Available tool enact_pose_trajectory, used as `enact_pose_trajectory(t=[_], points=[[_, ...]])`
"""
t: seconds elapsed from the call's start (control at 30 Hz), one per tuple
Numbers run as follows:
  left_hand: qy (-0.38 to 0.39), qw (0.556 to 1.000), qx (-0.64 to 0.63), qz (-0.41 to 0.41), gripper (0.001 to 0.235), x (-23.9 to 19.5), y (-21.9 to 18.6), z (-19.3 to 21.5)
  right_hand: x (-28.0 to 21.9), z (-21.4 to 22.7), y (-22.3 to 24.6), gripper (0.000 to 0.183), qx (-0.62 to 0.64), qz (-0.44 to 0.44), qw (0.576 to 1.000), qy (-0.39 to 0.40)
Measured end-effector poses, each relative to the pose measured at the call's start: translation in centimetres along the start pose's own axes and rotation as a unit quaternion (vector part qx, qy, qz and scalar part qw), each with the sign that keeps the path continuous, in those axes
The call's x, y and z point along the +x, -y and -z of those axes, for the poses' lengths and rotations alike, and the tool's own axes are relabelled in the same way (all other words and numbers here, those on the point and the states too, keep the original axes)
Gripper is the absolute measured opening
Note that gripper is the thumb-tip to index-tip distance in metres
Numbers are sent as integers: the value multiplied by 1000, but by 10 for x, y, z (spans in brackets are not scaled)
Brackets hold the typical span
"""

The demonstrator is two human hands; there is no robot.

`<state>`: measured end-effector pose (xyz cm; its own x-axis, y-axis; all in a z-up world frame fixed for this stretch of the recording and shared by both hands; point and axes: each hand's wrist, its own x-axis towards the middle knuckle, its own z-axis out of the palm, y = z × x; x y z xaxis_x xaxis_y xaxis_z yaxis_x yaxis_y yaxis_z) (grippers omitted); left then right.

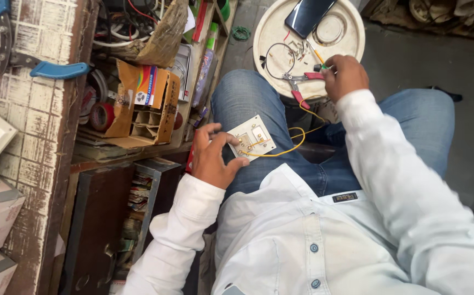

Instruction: The person sits cross-legged and wires a small white electrical switch plate using yellow wires. They use a screwdriver to tighten terminal screws and pliers to strip and bend wire ends, repeatedly adjusting connections on the switch.

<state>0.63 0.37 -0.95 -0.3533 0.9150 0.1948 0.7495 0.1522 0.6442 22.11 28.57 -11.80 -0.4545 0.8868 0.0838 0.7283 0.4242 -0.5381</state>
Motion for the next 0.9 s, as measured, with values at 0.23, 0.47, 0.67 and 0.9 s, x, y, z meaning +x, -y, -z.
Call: enact_pose_trajectory(t=[0.23, 0.47, 0.67, 0.9], points=[[27, 983, -112, 144, 42, 8, -1, -17, 37, -93, -98, 25, -139, -33, 986, 87], [-48, 968, -208, 133, 31, 23, 12, -28, 26, -91, -101, 50, -101, 17, 990, 94], [-41, 957, -250, 138, 28, 24, 6, -11, 35, -76, -69, 47, -51, 21, 998, -16], [-109, 960, -234, 112, 23, 25, 7, -11, -33, 72, 43, 23, 415, -123, 889, 153]])
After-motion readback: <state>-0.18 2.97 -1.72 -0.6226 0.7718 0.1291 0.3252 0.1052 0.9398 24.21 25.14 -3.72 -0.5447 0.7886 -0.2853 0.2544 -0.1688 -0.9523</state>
